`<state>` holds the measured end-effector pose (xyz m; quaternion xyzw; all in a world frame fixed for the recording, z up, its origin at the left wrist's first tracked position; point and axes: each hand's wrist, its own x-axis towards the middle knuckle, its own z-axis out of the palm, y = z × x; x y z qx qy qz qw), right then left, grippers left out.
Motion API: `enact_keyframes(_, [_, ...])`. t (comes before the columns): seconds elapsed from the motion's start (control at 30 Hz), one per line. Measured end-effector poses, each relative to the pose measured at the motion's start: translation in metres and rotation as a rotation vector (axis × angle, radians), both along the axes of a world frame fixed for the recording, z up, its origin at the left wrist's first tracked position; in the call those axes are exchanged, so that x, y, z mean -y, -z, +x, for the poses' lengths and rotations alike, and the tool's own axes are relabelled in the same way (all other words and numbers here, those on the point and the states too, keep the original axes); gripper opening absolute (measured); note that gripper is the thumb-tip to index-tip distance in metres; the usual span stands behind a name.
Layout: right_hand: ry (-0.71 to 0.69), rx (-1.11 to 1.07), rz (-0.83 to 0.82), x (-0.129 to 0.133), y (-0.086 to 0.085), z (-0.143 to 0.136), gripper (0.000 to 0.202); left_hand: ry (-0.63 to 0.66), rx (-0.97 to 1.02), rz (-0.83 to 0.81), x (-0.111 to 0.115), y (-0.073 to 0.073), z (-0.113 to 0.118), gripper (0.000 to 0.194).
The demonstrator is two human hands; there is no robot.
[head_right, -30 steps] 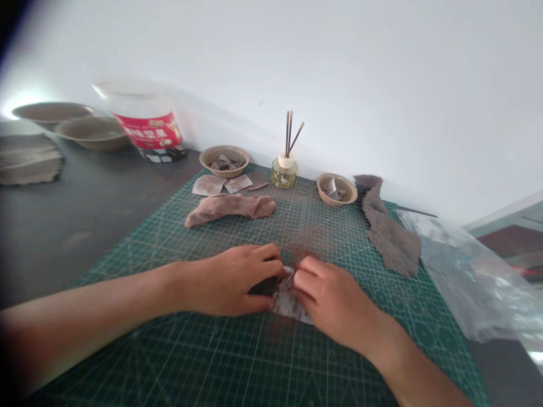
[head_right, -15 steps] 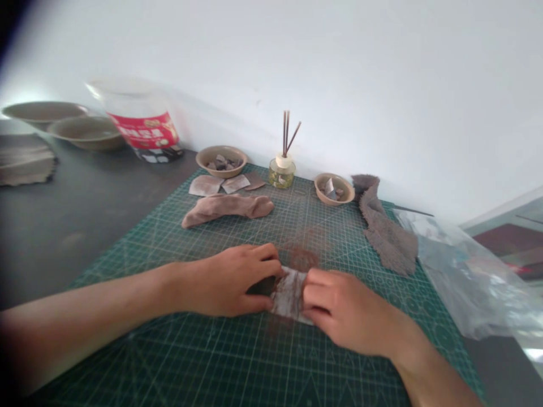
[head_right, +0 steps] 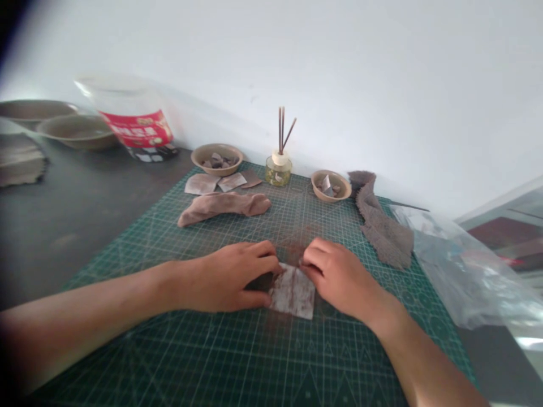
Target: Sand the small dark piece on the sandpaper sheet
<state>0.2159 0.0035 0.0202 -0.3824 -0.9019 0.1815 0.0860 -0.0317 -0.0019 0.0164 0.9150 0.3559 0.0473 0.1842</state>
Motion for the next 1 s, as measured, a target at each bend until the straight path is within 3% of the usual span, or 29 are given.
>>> enact_keyframes(0.1, [-0.119,0.031,-0.082,-0.001,-0.002,0.004,0.017,0.021,0.006,-0.005,0.0,0.001,-0.001,0.038])
enact_keyframes(0.17, [-0.164,0.02,-0.049,-0.001,-0.004,0.009,0.017,0.035,0.014,-0.001,0.0,0.001,-0.001,0.036])
enact_keyframes(0.33, [0.164,-0.212,0.199,-0.013,-0.008,0.025,0.007,-0.007,0.009,0.033,0.009,0.0,0.001,0.033])
enact_keyframes(0.43, [0.238,-0.282,0.242,-0.015,-0.007,0.028,0.007,-0.017,-0.024,0.082,0.015,-0.001,0.003,0.03])
enact_keyframes(0.63, [0.221,-0.308,0.102,-0.011,-0.001,0.017,0.004,-0.045,-0.021,0.146,0.015,-0.002,0.004,0.027])
enact_keyframes(0.9, [0.218,-0.384,-0.03,-0.024,0.006,0.018,0.004,-0.122,0.073,0.123,0.009,0.01,0.014,0.056])
enact_keyframes(1.0, [0.215,-0.428,-0.033,-0.032,0.012,0.022,0.005,-0.129,0.087,0.127,0.007,0.014,0.019,0.052])
